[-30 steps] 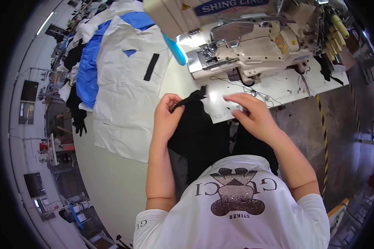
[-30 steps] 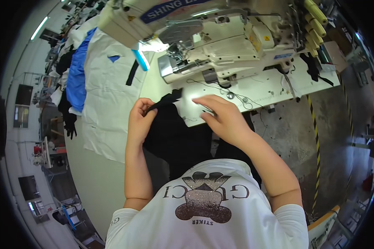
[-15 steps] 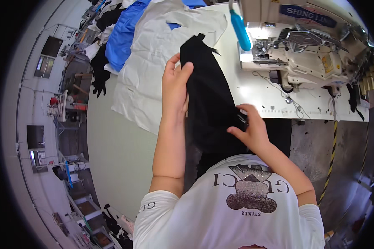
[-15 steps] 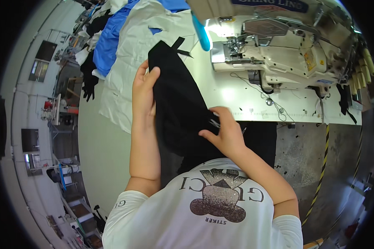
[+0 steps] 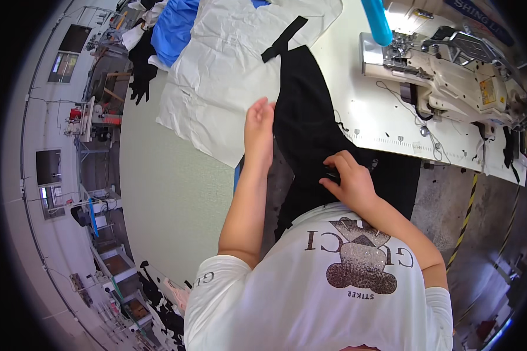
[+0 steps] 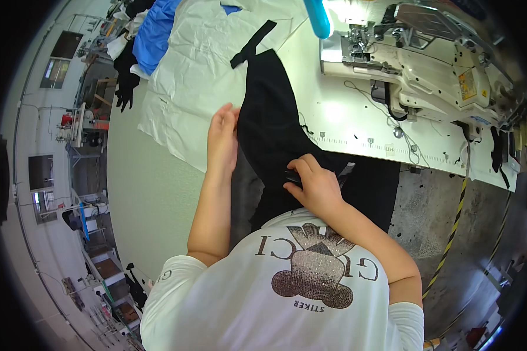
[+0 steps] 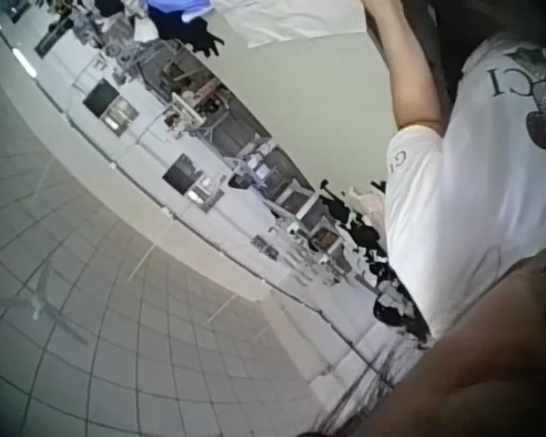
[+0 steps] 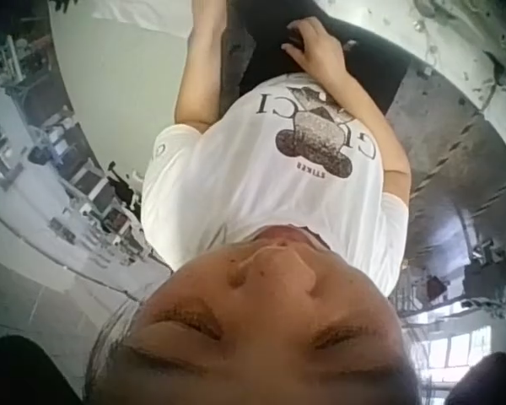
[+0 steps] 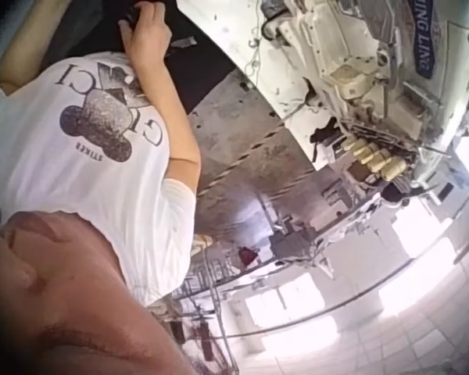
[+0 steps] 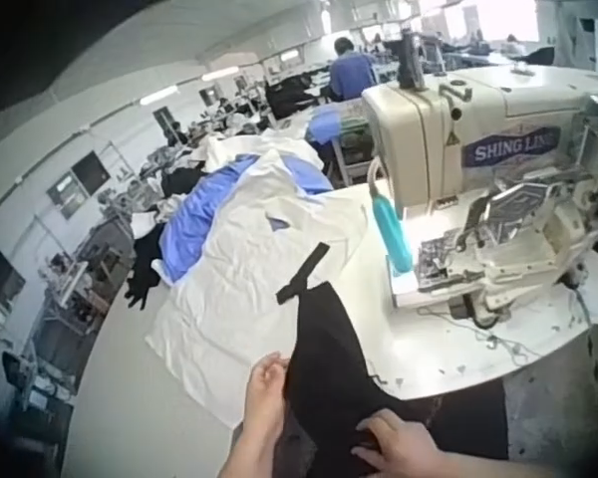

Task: Trim loose threads from a black garment piece using a pair of hand snips.

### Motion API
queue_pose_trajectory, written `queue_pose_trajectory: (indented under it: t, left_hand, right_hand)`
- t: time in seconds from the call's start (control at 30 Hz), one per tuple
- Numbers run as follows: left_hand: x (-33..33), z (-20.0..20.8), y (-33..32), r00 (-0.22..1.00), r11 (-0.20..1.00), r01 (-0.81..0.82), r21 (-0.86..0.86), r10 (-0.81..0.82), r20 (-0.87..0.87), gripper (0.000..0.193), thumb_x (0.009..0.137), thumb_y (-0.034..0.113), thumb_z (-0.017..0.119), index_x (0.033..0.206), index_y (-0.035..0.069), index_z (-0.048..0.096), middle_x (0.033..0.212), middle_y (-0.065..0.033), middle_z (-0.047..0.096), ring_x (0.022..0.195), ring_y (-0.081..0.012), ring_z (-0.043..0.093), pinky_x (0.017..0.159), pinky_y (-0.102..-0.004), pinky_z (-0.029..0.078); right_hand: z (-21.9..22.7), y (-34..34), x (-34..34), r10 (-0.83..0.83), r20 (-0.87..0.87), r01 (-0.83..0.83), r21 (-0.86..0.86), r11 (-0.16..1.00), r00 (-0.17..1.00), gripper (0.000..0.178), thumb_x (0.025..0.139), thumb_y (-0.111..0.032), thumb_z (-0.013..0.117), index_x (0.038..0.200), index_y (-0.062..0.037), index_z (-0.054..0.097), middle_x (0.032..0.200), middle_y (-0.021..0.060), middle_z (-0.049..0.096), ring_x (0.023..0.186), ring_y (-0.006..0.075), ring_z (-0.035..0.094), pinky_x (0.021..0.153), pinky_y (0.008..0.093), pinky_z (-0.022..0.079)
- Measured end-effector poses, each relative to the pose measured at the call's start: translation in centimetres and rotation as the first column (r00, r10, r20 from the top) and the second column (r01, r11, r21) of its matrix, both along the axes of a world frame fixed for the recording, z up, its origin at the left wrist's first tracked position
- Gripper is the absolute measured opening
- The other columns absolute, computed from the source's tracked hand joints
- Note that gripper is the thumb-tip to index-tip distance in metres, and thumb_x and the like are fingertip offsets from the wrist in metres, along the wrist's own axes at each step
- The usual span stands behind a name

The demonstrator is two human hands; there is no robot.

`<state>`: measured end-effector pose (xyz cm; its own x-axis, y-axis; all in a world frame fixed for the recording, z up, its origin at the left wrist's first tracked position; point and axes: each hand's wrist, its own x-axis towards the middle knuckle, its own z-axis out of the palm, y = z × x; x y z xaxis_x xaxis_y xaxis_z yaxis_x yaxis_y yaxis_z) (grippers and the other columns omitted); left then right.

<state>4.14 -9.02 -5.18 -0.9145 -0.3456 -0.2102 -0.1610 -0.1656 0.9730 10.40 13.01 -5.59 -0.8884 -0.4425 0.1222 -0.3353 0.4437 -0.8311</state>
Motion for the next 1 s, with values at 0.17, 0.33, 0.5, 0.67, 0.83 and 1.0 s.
queue_pose_trajectory:
  t: [0.17, 0.33, 0.5, 0.67, 0.83, 1.0]
  left_hand:
    - [7.3, -1.2, 0.5, 0.984, 0.979, 0.131, -0.155, -0.109, 0.141, 0.027, 0.096, 0.025, 0.047, 0.11, 0.003, 0.052, 0.087, 0.0002, 0.056, 0.079, -0.0072, 0.055, 0.068, -0.022, 0.046]
    - [10.2, -1.8, 2.5, 0.929, 0.975, 0.209, 0.079, -0.223, 0.295, 0.025, 0.094, 0.023, 0.051, 0.107, 0.002, 0.055, 0.087, -0.0019, 0.06, 0.071, -0.0072, 0.057, 0.061, -0.0222, 0.049]
    - [9.2, 0.8, 4.0, 0.968, 0.971, 0.201, 0.13, -0.217, 0.129, 0.028, 0.094, 0.026, 0.051, 0.106, 0.002, 0.056, 0.088, -0.0041, 0.063, 0.07, -0.0083, 0.06, 0.061, -0.0222, 0.051]
    - [8.3, 2.4, 4.9, 0.951, 0.916, 0.288, 0.279, -0.308, 0.028, 0.031, 0.094, 0.029, 0.05, 0.105, 0.001, 0.056, 0.088, -0.0047, 0.062, 0.072, -0.0084, 0.06, 0.061, -0.0221, 0.05]
    - [7.8, 3.7, 6.2, 0.949, 0.904, 0.312, 0.291, -0.313, -0.044, 0.032, 0.093, 0.031, 0.052, 0.103, 0.0, 0.057, 0.09, -0.0039, 0.063, 0.076, -0.0084, 0.059, 0.066, -0.0226, 0.049]
    - [7.9, 3.6, 6.6, 0.935, 0.905, 0.353, 0.237, -0.353, -0.044, 0.034, 0.092, 0.032, 0.054, 0.102, 0.0, 0.059, 0.09, -0.0023, 0.062, 0.079, -0.0088, 0.059, 0.068, -0.023, 0.049]
  right_hand:
    - [-0.2, -0.5, 0.0, 0.034, 0.02, -0.034, 0.002, 0.999, 0.999, 0.034, 0.066, -0.007, 0.074, 0.095, -0.0032, 0.056, 0.092, 0.0094, 0.055, 0.072, 0.0248, 0.061, 0.059, 0.0314, 0.05]
    - [-0.5, -1.5, 0.0, 0.053, 0.037, -0.052, -0.03, 0.998, 0.998, 0.03, 0.066, -0.006, 0.074, 0.092, -0.0023, 0.058, 0.091, 0.0099, 0.055, 0.07, 0.026, 0.06, 0.06, 0.0308, 0.049]
    - [0.4, -1.4, -0.1, 0.03, 0.229, 0.022, -0.218, 0.976, 0.973, 0.016, 0.071, -0.005, 0.07, 0.084, -0.0021, 0.061, 0.074, 0.007, 0.055, 0.055, 0.0171, 0.052, 0.051, 0.0271, 0.041]
    - [2.2, 0.5, -0.2, 0.012, 0.364, 0.126, -0.353, 0.927, 0.931, 0.007, 0.077, -0.003, 0.067, 0.082, 0.0001, 0.061, 0.072, 0.0012, 0.057, 0.054, 0.0063, 0.044, 0.049, 0.0222, 0.036]
    - [3.8, 1.7, -0.2, 0.059, 0.491, 0.276, -0.581, 0.766, 0.869, 0.004, 0.084, -0.004, 0.061, 0.085, -0.0001, 0.06, 0.07, 0.0009, 0.058, 0.057, 0.0047, 0.048, 0.052, 0.0199, 0.038]
    - [5.5, 3.4, -1.1, 0.263, 0.605, 0.272, -0.648, 0.711, 0.752, 0.021, 0.088, -0.024, 0.06, 0.082, -0.0046, 0.056, 0.062, 0.0005, 0.052, 0.051, 0.0043, 0.042, 0.046, 0.0174, 0.03]
